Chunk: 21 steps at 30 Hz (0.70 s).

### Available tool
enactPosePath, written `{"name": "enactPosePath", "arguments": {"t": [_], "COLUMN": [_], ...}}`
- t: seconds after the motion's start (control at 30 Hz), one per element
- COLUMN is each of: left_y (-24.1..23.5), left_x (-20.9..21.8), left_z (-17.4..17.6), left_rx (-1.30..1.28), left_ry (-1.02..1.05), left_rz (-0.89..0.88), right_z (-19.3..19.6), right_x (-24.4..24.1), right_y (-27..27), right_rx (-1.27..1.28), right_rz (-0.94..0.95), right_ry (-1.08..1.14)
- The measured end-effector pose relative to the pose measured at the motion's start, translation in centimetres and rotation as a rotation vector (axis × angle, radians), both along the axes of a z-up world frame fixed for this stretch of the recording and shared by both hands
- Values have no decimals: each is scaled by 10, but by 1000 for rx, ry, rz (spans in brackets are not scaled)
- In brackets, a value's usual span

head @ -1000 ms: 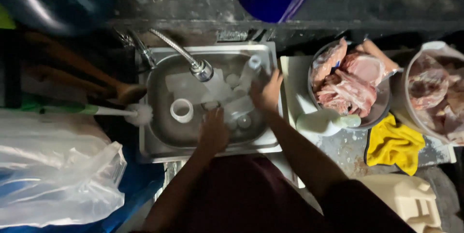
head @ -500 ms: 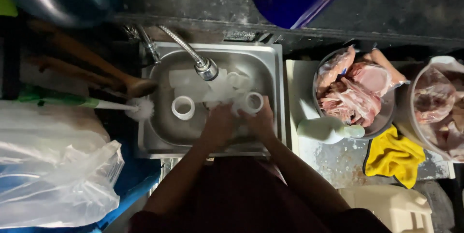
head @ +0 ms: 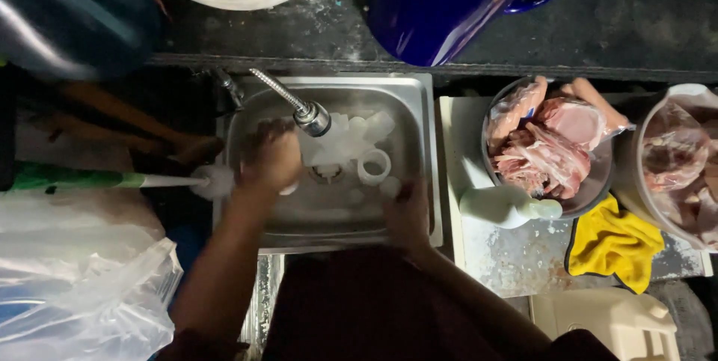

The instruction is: The person washes several white plastic cylindrical parts and a long plastic rod in a stainless steel sink using running water. The person scrubs the items by hand and rinses them under the tap, handling them one by one.

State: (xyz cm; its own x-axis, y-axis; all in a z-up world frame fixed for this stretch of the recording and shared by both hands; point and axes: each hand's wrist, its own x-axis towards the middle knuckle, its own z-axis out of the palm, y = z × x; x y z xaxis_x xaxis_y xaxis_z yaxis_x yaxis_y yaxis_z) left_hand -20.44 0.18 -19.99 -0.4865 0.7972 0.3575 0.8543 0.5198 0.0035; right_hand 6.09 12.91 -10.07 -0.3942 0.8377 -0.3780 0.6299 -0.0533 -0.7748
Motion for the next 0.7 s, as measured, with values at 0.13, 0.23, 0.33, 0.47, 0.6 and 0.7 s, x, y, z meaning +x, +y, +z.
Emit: {"name": "enactPosePath", "arguments": {"t": [0.13, 0.23, 0.33, 0.47, 0.6, 0.7], "left_y": [36, 55, 80, 108, 105, 93], "left_x": [-36, -43, -60, -94, -91, -77], "left_z": [57, 131, 149, 163, 131, 109], "left_rx": [-314, -497, -419, -344, -327, -313], "left_ry": [-359, -840, -828, -789, -826, -866], "left_rz": [24, 73, 94, 121, 133, 140], "right_z": [-103, -73, -168, -194, -201, -187], "right_x": [12, -34, -68, -136, -159, -165], "right_y": [-26, -40, -29, -39, -39, -36], "right_rx": [-88, -603, -339, -1013, -928, -1014], "right_rz": [406, 329, 471, -367, -524, -459], "right_ry": [292, 330, 372, 378, 294, 201]}}
